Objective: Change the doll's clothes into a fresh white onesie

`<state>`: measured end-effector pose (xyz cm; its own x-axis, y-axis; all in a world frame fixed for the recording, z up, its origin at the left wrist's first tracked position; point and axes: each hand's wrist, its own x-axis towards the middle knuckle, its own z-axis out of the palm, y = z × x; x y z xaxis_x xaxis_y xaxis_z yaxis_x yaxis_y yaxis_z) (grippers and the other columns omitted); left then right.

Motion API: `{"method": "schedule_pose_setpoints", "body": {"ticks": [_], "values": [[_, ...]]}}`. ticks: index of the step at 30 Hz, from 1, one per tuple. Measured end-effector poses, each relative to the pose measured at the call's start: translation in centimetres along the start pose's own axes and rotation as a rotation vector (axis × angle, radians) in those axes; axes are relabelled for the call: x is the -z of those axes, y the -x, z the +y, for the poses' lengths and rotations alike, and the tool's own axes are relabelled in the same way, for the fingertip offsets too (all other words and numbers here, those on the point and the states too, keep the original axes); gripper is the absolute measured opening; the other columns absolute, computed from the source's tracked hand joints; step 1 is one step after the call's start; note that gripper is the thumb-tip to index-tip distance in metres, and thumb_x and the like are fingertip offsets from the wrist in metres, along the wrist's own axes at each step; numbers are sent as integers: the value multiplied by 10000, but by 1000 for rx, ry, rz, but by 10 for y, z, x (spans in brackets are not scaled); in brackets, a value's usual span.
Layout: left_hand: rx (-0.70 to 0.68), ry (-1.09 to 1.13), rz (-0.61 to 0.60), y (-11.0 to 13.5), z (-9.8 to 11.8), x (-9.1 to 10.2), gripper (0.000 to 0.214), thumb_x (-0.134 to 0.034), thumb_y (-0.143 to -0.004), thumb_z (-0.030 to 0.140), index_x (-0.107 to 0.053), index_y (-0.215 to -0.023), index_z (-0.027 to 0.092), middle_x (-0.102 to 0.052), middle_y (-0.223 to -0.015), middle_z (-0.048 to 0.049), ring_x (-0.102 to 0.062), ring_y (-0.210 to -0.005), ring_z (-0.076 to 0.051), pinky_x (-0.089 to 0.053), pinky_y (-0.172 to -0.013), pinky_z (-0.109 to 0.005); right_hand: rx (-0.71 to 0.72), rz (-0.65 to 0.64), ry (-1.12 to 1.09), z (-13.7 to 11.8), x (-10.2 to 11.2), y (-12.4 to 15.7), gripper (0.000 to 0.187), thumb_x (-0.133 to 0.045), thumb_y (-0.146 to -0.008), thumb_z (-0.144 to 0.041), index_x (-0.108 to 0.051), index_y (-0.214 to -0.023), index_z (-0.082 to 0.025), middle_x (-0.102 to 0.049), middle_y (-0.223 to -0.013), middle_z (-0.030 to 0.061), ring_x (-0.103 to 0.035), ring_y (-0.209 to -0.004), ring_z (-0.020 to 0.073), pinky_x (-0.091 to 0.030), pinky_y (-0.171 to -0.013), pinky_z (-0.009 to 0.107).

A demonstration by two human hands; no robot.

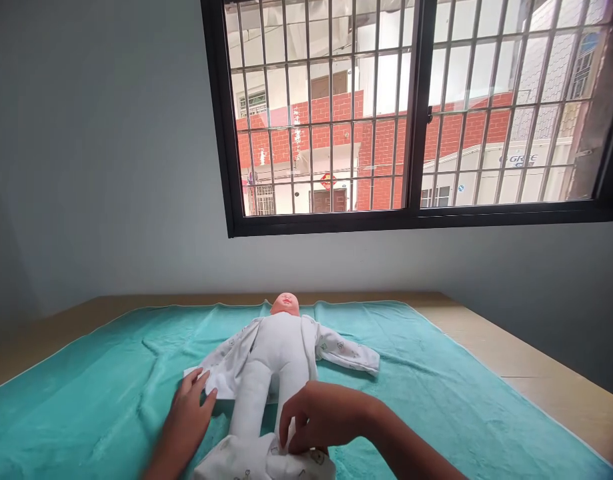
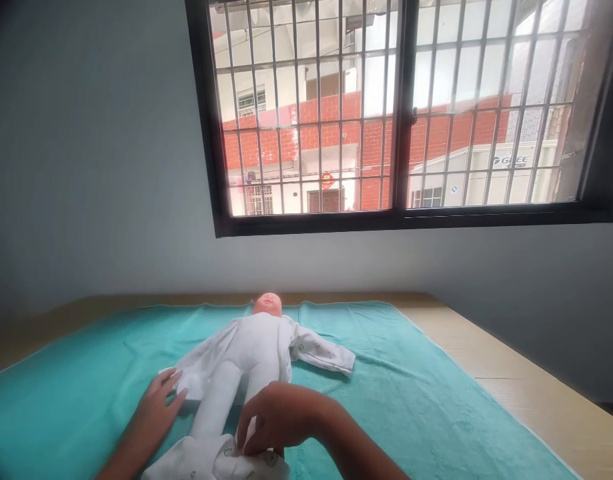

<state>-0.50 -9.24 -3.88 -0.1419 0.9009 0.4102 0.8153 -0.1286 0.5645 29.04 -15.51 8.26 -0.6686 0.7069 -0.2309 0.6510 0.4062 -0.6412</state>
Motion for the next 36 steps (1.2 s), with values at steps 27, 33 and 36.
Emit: {"method": "schedule_pose_setpoints", "body": {"ticks": [27, 33, 36], "values": [[-33, 782, -843, 40, 51, 57, 354, -686, -763, 528, -614, -744, 182, -580, -761, -2, -514, -740, -157, -402, -683, -246, 72, 5, -4, -21, -21, -7, 237, -602, -854, -403, -756, -918, -234, -680, -763, -29, -540, -652, 113, -400, -590, 192], [209, 849, -595, 47, 58, 44, 507, -684, -687, 674, -515, -695, 197, -480, -641, 46, -449, -637, -124, -373, -586, -219, -10, 18, 0, -12, -21, -11, 307, -746, -693, -402, -713, -947, -232, -649, -784, -52, -519, -638, 105, -364, -550, 193], [191, 806, -585, 51, 65, 42, 430, -740, -671, 561, -496, -690, 207, -476, -643, 58, -468, -644, -126, -388, -590, -217, -42, 272, 136, -1, -22, -17, 135, -679, -718, -324, -654, -785, -210, -584, -691, -51, -437, -590, 95, -302, -536, 218]]}}
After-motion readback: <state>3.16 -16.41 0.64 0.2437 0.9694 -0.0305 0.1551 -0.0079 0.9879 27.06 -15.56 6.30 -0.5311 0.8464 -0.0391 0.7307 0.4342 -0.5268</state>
